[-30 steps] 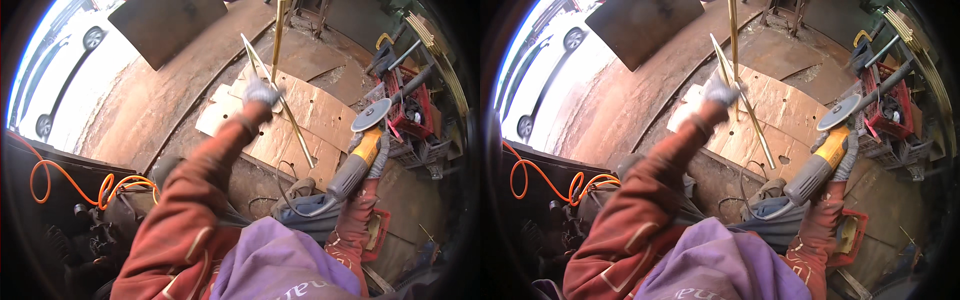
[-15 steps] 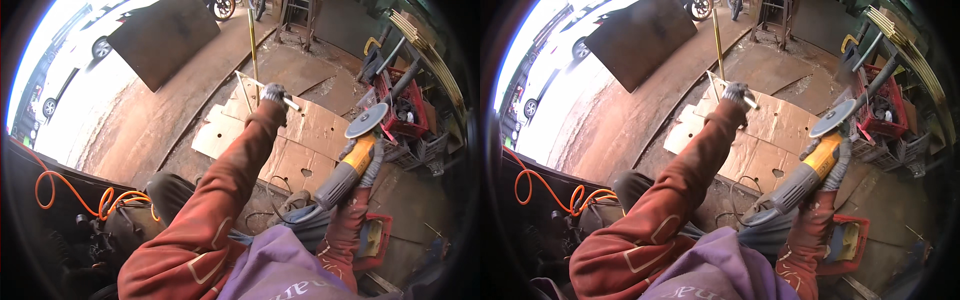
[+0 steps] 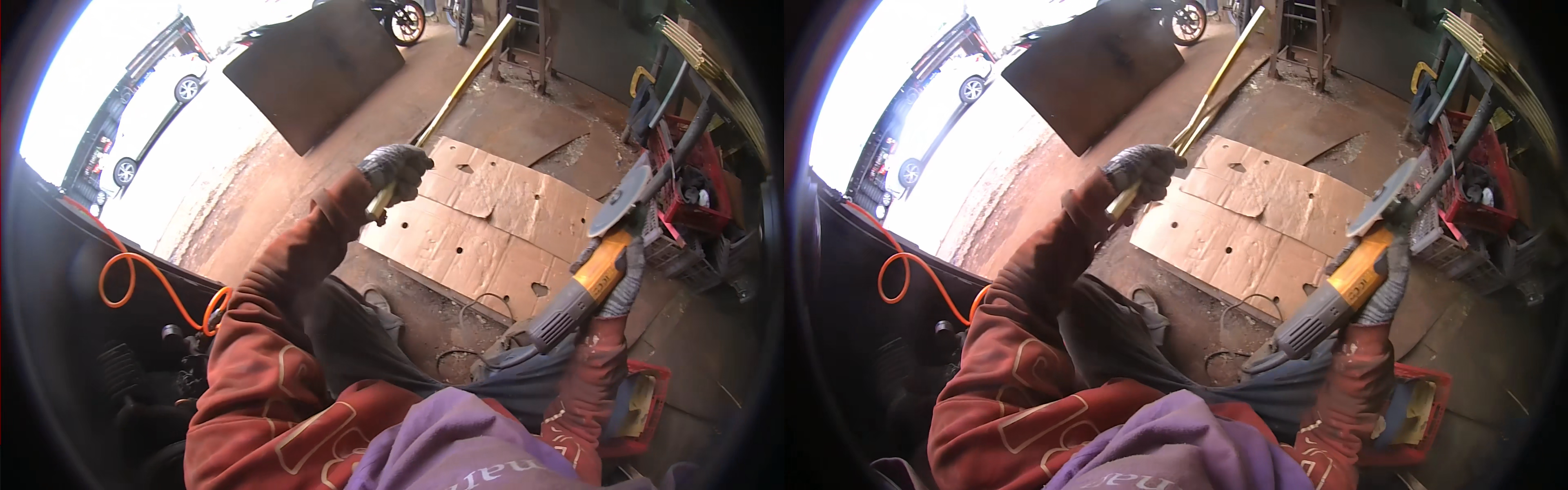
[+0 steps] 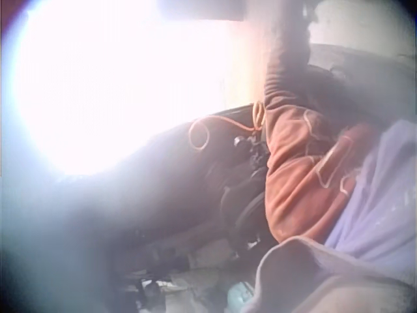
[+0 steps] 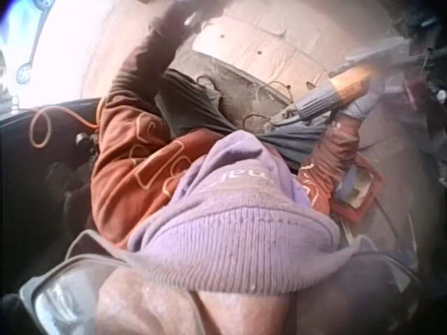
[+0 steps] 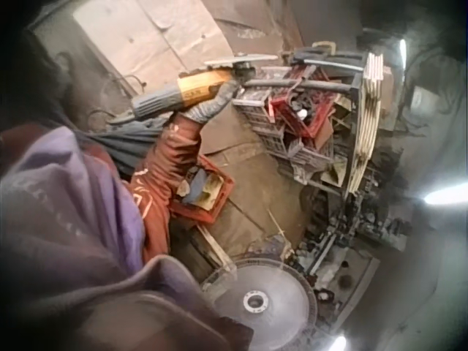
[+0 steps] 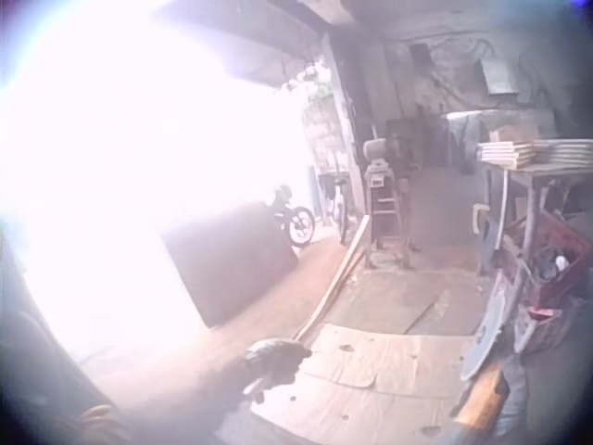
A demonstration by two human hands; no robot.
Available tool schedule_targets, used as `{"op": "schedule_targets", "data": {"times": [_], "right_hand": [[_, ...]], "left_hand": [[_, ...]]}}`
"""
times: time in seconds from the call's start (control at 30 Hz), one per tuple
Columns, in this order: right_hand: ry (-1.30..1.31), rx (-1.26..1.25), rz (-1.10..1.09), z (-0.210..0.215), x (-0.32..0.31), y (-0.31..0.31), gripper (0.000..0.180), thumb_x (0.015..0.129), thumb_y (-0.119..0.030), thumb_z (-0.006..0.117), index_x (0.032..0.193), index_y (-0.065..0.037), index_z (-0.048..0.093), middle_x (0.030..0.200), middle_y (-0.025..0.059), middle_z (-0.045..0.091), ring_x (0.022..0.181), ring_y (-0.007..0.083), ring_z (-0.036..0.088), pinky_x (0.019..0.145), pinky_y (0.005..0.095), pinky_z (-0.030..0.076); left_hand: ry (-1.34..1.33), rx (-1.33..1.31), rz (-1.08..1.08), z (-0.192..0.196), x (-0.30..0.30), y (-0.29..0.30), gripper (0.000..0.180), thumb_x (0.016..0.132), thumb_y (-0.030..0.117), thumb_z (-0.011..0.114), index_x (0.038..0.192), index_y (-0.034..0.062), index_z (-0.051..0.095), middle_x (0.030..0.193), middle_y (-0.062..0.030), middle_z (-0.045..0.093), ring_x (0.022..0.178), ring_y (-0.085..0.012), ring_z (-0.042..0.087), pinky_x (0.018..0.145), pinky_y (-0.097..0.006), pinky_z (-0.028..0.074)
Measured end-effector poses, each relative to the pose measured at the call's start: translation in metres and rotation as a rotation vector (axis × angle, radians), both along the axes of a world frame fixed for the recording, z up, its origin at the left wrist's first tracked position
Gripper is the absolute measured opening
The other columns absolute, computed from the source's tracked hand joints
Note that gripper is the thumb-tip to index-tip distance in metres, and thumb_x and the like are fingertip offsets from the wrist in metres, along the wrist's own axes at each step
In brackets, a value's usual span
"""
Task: The person grinds the joints and edges of a triangular metal frame using a handheld angle grinder while wearing gloves.
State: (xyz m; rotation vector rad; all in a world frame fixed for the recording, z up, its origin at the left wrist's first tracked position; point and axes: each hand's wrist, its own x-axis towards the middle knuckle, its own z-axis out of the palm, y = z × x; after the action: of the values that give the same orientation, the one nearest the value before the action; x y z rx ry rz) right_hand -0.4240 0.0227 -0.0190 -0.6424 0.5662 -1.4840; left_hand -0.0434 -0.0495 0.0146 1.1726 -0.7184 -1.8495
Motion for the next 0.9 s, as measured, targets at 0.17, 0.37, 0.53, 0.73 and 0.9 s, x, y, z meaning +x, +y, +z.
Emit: {"op": "schedule_targets", "data": {"times": [0.17,0.37,0.53,0.73,0.9], "right_hand": [[-0.04,-0.106,-0.092,-0.002,-0.007,0.005,0.052,0.089,-0.047,0.052,0.119,-0.005,0.049,0.088,0.0126,0.061,0.066,0.0256,0.061,0.056,0.0407,0.054],[-0.011,-0.099,0.012,-0.009,-0.005,-0.001,0.052,0.09,-0.049,0.049,0.119,-0.006,0.048,0.09,0.0128,0.06,0.067,0.027,0.06,0.059,0.0408,0.052],[-0.055,-0.094,0.115,-0.008,0.01,0.0,0.046,0.093,-0.042,0.048,0.121,-0.005,0.047,0.089,0.015,0.06,0.064,0.0284,0.06,0.053,0.0422,0.054],[-0.026,-0.062,0.155,-0.019,0.017,0.004,0.041,0.093,-0.039,0.05,0.119,-0.008,0.049,0.086,0.0149,0.061,0.061,0.0279,0.06,0.05,0.0408,0.054],[-0.085,0.102,0.256,-0.023,0.017,0.005,0.043,0.089,-0.04,0.056,0.12,-0.01,0.049,0.086,0.0134,0.062,0.061,0.0272,0.061,0.051,0.0401,0.055]], "left_hand": [[-0.154,0.057,-0.108,-0.004,0.039,0.024,0.016,0.092,0.011,0.05,0.096,-0.0022,0.058,0.055,0.0063,0.038,0.041,-0.0036,0.034,0.036,-0.02,0.027],[-0.234,0.282,-0.231,-0.009,0.064,0.039,0.014,0.093,0.014,0.05,0.089,0.002,0.056,0.056,0.0044,0.041,0.046,-0.0044,0.041,0.038,-0.02,0.033],[-0.202,0.519,-0.269,0.019,0.058,0.039,0.017,0.095,0.015,0.047,0.097,-0.0001,0.052,0.063,0.0064,0.04,0.043,-0.0016,0.037,0.038,-0.018,0.033],[-0.07,0.391,-0.188,0.036,0.039,0.043,0.014,0.094,0.016,0.047,0.1,0.0046,0.053,0.069,0.0008,0.051,0.048,-0.0067,0.043,0.045,-0.024,0.038],[0.143,0.108,-0.097,0.037,0.045,0.042,0.066,0.09,0.048,0.046,0.131,-0.0038,0.044,0.087,-0.0078,0.058,0.066,-0.0179,0.055,0.059,-0.034,0.045]]}}
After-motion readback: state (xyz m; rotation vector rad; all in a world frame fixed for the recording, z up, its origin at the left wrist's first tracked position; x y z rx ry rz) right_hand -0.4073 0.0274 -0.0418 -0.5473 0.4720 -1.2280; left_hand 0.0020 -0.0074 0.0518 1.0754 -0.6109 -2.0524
